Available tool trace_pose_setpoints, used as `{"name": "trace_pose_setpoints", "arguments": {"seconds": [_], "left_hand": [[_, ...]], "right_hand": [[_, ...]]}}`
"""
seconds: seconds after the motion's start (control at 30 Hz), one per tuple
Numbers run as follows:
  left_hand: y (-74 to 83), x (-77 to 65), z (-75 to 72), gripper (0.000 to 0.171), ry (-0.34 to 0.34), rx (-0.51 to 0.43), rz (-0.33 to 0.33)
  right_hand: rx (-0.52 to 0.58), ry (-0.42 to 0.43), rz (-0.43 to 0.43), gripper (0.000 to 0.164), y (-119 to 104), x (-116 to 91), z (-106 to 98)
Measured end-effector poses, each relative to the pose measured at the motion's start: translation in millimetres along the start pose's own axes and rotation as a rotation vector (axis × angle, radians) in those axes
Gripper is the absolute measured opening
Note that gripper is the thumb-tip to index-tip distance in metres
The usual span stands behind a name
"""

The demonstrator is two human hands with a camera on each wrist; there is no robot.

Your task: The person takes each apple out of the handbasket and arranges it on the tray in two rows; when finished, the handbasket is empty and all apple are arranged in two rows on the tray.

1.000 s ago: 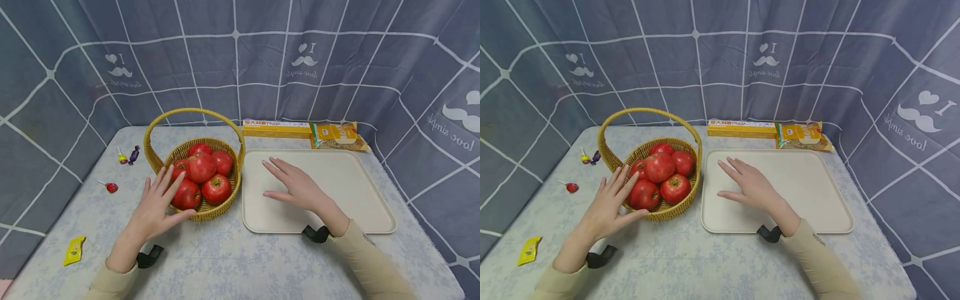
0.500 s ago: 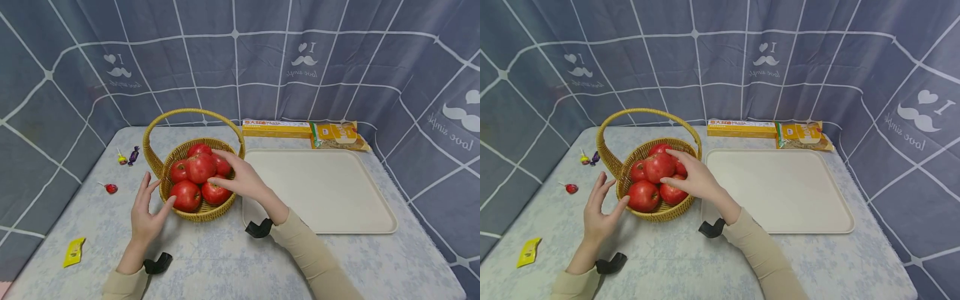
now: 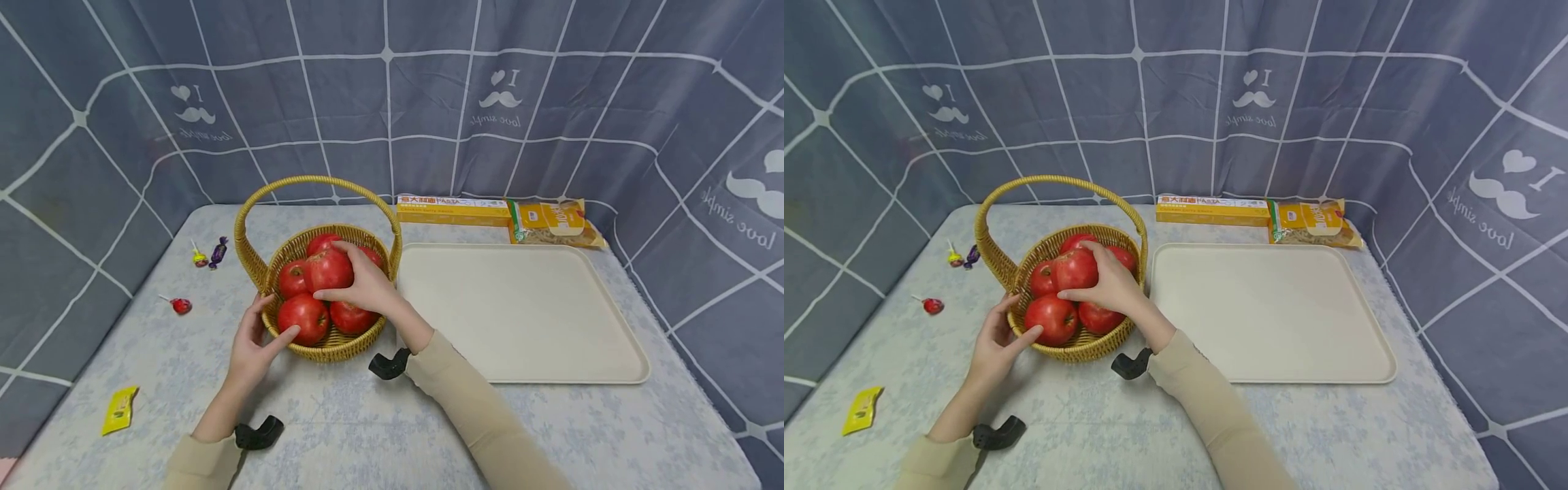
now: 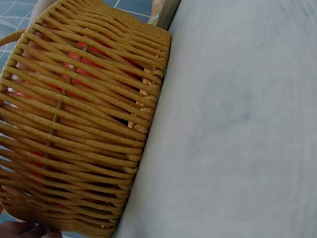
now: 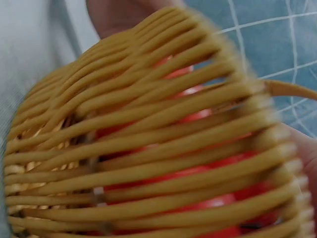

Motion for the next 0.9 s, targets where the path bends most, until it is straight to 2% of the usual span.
{"name": "trace_pose_setpoints", "arguments": {"seconds": [0.13, 0.3, 0.47, 0.6, 0.7, 0.8, 0.9], "left_hand": [[-4.2, 1.4, 0.8, 0.070, -0.030, 0.030, -0.009], [-6.3, 1.3, -1.3, 0.069, -0.041, 0.086, -0.026], [-7.0, 1.9, -1.8, 0.069, -0.052, 0.154, -0.040], [-8.7, 2.5, -3.1, 0.070, -0.047, 0.180, -0.052], [-8.4, 2.7, -3.6, 0.070, -0.044, 0.187, -0.050], [-8.2, 2.6, -3.6, 0.070, -0.045, 0.192, -0.053], [-8.7, 2.3, -3.4, 0.071, -0.050, 0.191, -0.059]], "right_hand": [[-0.026, 0.034, -0.003, 0.087, 5, 3, 5], [-0.037, 0.121, -0.033, 0.080, 3, 0, 5], [0.046, 0.168, -0.092, 0.078, -12, -8, -6], [0.196, 0.171, -0.171, 0.080, -41, -25, -29], [0.340, 0.195, -0.262, 0.079, -61, -42, -52], [0.448, 0.259, -0.396, 0.079, -74, -59, -81], [0.484, 0.357, -0.528, 0.079, -76, -74, -110]]}}
Point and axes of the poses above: each hand's wrist, its own x-axis towards the middle knuckle, its own z-axis out of the palm, y = z × x, the point moved 7 cm from there along x, towards the middle knuckle, and after that the axes turned 1 degree about -y, right-handed, at the moved point
